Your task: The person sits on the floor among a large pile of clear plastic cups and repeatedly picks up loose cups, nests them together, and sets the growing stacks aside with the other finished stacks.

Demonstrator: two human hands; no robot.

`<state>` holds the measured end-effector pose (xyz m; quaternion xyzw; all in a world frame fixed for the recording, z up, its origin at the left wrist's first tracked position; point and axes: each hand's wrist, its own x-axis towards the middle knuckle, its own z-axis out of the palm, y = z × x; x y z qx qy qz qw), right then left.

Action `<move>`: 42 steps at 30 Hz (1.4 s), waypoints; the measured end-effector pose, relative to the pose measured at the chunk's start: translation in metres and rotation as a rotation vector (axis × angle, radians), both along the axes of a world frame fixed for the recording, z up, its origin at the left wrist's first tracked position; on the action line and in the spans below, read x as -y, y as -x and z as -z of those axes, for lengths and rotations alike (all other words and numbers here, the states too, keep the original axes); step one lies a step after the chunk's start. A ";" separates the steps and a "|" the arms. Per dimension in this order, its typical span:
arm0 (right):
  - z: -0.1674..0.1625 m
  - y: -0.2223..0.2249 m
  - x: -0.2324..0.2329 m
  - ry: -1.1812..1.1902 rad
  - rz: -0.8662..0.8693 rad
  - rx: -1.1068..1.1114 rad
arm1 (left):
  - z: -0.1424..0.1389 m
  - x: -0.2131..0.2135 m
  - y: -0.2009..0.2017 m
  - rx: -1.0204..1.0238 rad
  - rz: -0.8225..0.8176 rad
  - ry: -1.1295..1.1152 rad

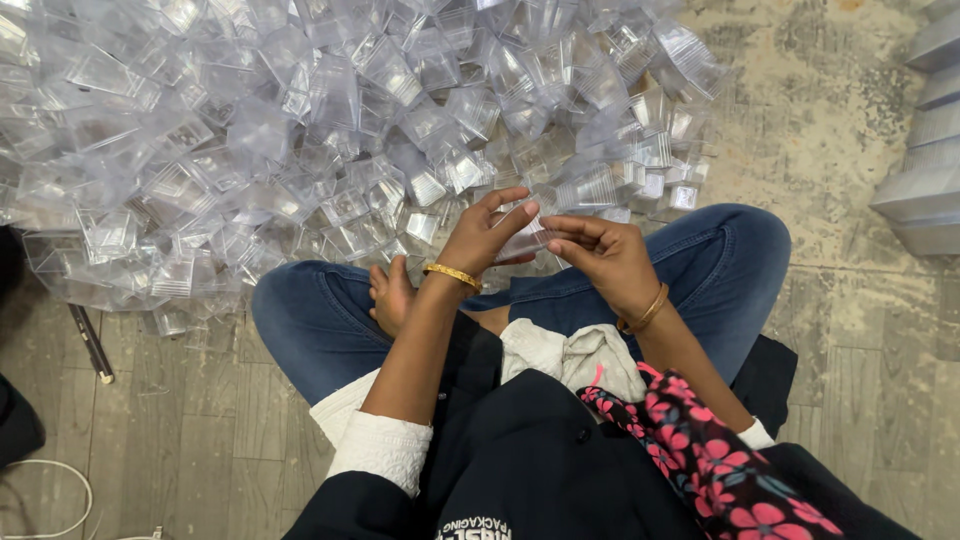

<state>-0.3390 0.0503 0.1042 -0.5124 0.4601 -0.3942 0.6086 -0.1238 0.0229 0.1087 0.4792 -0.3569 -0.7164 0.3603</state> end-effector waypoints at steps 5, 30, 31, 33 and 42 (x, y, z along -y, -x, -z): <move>0.005 0.010 -0.001 0.002 0.074 0.064 | 0.003 0.008 -0.001 0.044 0.094 0.005; 0.058 0.022 0.052 0.161 0.297 -0.818 | 0.050 -0.013 -0.024 -0.167 -0.159 -0.168; 0.064 0.024 0.056 0.177 0.297 -0.799 | 0.052 -0.013 -0.023 -0.036 -0.130 -0.041; 0.072 0.027 0.061 0.205 0.291 -0.757 | 0.055 -0.015 -0.020 0.231 -0.077 0.207; 0.036 0.015 0.025 -0.299 -0.045 0.098 | 0.052 -0.013 0.009 0.329 0.226 0.388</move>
